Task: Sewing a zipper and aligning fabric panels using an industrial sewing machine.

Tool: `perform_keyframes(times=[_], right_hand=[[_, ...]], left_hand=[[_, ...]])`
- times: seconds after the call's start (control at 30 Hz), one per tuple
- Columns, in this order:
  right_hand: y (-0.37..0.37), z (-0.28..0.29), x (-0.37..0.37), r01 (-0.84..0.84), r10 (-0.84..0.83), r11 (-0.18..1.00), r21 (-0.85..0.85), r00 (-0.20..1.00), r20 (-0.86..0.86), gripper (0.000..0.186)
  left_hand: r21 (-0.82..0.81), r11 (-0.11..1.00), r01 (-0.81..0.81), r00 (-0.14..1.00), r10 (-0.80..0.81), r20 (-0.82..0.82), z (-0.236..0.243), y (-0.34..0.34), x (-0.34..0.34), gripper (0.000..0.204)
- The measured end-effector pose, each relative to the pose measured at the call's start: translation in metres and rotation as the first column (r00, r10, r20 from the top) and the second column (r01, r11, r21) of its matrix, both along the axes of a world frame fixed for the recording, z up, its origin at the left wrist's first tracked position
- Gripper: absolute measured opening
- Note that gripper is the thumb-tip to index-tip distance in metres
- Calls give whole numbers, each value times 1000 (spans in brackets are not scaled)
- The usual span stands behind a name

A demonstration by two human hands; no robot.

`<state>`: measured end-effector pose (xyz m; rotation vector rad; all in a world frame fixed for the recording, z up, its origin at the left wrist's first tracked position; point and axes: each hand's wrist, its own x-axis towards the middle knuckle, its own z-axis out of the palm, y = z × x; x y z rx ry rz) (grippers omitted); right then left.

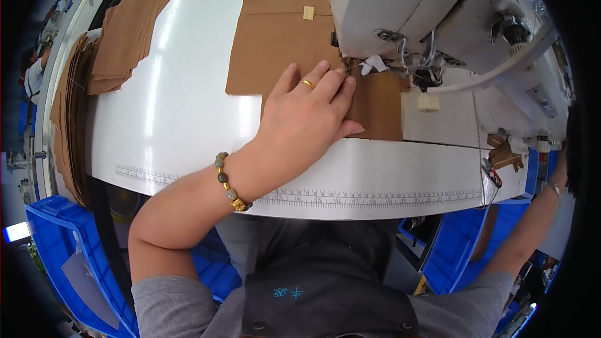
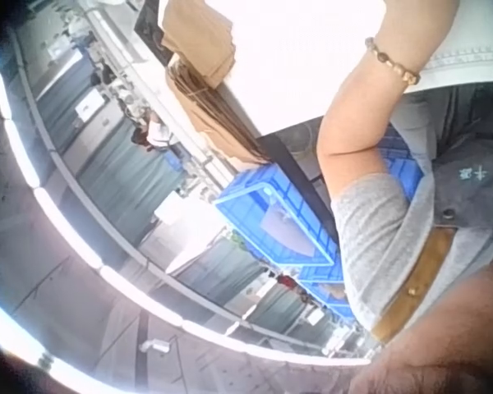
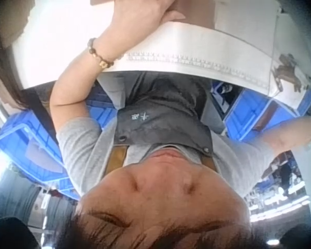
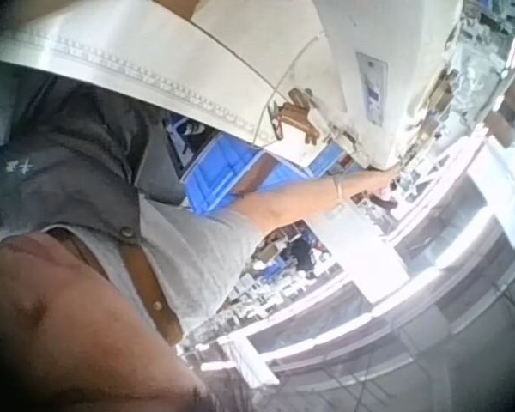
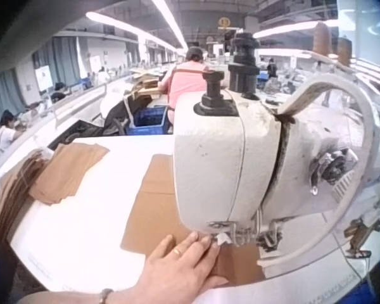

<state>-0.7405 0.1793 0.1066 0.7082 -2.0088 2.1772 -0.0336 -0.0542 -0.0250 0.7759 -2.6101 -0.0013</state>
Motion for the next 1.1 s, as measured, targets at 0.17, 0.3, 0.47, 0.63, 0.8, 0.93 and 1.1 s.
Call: perform_keyframes(times=[0.17,0.3,0.47,0.63,0.8,0.93,1.1], right_hand=[[15,-87,6,40,-41,996,-78,999,-21,49],[14,-66,0,77,-73,997,25,989,-127,50],[-3,-1,0,-2,2,1000,14,1000,-27,51],[2,-59,23,-34,45,988,-154,997,69,52],[14,-96,21,-58,57,994,-97,998,-6,53],[15,-96,8,-114,117,982,-147,993,12,50],[16,-100,6,-96,92,982,-161,995,-33,45]], left_hand=[[-22,1000,2,1000,-2,0,-1,-1,0,60],[-20,1000,-3,1000,3,4,-1,-2,-1,59],[-23,1000,-11,1000,11,1,-1,-1,-1,59],[-15,1000,-7,1000,7,-10,-2,-3,-1,59],[-149,989,-4,997,15,74,2,8,-5,61],[-143,982,121,992,-123,-7,4,33,-45,58],[-118,993,-12,942,51,330,6,33,-90,43]])
